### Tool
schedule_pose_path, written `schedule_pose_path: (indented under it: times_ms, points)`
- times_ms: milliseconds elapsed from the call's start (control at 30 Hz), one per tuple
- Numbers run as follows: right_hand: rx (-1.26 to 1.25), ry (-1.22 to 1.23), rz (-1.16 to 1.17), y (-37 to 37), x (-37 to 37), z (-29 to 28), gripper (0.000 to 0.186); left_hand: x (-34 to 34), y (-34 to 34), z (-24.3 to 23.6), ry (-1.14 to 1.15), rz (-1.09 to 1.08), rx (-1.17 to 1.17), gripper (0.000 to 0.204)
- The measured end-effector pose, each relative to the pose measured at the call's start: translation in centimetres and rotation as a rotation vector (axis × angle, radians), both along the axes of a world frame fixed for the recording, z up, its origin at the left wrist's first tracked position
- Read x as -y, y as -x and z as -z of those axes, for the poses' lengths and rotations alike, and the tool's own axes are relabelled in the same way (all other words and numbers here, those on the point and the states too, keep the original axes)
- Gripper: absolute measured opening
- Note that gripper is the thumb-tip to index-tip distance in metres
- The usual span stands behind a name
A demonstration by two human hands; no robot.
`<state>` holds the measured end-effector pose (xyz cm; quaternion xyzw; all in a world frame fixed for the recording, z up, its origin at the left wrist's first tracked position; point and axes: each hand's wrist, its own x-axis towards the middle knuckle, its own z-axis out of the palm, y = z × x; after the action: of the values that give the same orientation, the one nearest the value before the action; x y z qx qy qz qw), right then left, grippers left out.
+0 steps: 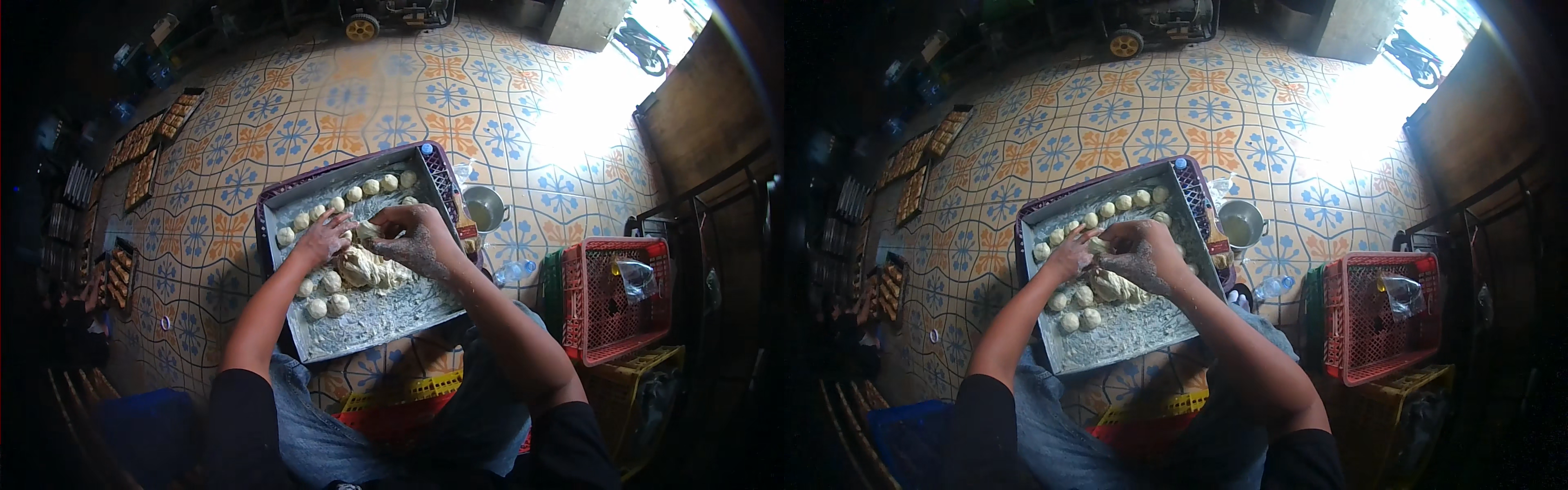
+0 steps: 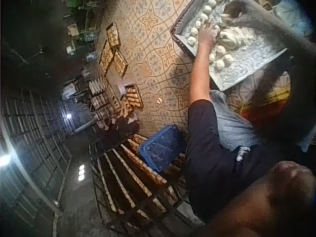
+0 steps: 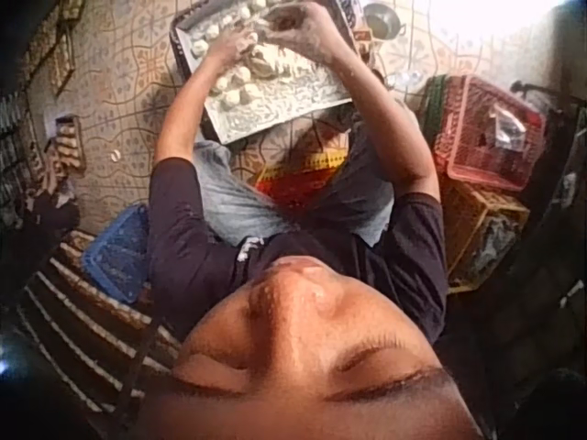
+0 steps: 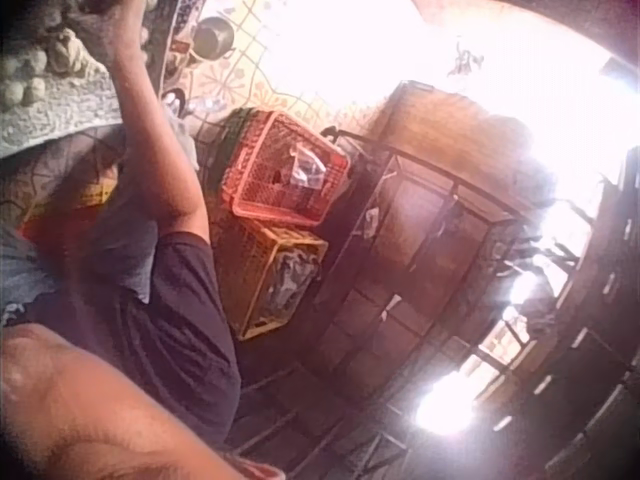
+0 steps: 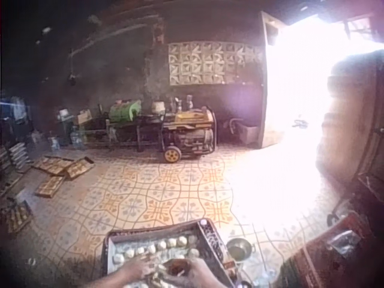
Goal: The person shapes small pieces of dough into balls and places them in a tray filled with flour.
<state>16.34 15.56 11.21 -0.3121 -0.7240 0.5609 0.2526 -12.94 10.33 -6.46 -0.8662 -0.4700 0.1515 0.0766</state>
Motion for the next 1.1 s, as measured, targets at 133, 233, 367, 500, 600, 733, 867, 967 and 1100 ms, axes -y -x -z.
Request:
schedule_pose_path:
  times_ms: [133, 233, 367, 500, 600, 733, 867, 967, 1100]
  points:
    - [-0.075, -0.057, -0.008, 0.4, 0.5, -0.7, 0.032, 1.2, 1.2, 0.7, -0.113, 0.041, 0.118, 0.015]
    - [-0.091, -0.048, 0.013, 0.2, 0.5, -0.4, 0.031, 2.0, 0.3, 0.1, -0.105, -0.051, 0.224, 0.020]
    - [-0.082, -0.097, 0.014, -0.2, 0.2, -0.6, 0.035, 4.2, -1.7, -1.7, -0.118, -0.101, 0.276, 0.024]
    - [-0.086, -0.100, 0.024, -0.4, 0.1, -0.4, 0.036, 6.0, -3.5, -3.3, -0.139, -0.088, 0.383, 0.023]
    - [-0.096, -0.127, 0.025, -0.3, 0.4, -0.9, 0.032, 6.6, -3.1, -4.5, -0.189, -0.091, 0.493, 0.020]
    - [-0.118, -0.160, 0.054, -0.4, 0.2, -0.8, 0.033, 6.3, -4.2, -9.7, -0.233, -0.001, 0.675, 0.019]
    - [-0.124, -0.247, 0.072, -0.5, -0.9, 0.1, 0.032, 6.8, -6.5, -13.5, -0.303, -0.368, 1.120, 0.021]
    - [-0.057, -0.376, 0.030, 0.4, -0.9, 0.6, 0.030, 7.4, -8.8, -14.5, -0.226, -0.695, 1.762, 0.033]
    - [0.025, -0.341, -0.236, 2.0, 1.7, 1.7, 0.026, 8.4, -10.3, -15.3, 0.776, -0.980, 2.590, 0.061]
